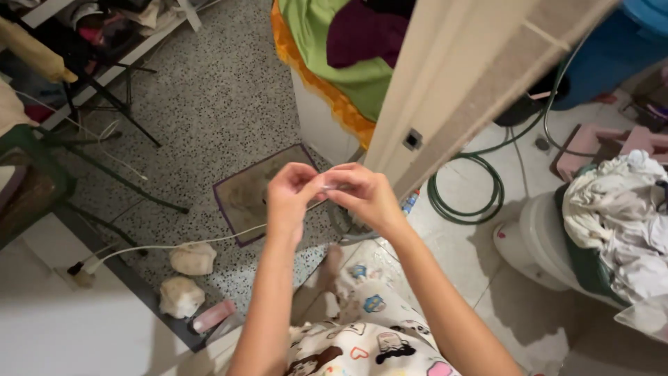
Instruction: Sorting and hand-washing white laundry in a bathroom, then preparing detergent packets.
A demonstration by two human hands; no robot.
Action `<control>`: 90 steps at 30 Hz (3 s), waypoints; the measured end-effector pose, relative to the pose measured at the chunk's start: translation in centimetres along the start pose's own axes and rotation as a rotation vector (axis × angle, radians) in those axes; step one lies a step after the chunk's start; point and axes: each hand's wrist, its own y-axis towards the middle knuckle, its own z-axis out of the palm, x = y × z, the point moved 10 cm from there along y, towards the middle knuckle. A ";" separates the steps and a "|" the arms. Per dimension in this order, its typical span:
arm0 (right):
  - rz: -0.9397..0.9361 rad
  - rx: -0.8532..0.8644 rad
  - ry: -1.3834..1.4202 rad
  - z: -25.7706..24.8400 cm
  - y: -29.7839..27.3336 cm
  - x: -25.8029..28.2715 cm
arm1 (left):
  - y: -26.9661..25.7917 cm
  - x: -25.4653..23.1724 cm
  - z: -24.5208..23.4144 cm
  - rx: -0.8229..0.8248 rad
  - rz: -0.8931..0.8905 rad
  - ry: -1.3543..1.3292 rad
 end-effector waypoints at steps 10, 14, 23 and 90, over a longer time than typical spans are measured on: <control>-0.003 0.006 -0.077 2.3 15.5 -4.5 | 11.8 -3.9 -6.5 -0.129 0.090 -0.048; 0.014 -0.046 -0.108 2.0 23.3 -5.5 | 19.4 -5.2 -8.0 -0.117 0.069 -0.042; -0.051 -0.168 -0.212 2.8 36.3 -2.4 | 30.9 -9.4 -11.0 -0.183 0.119 0.055; 0.236 -1.825 -0.726 -66.7 82.2 1.9 | 113.5 8.5 51.2 1.159 0.450 0.674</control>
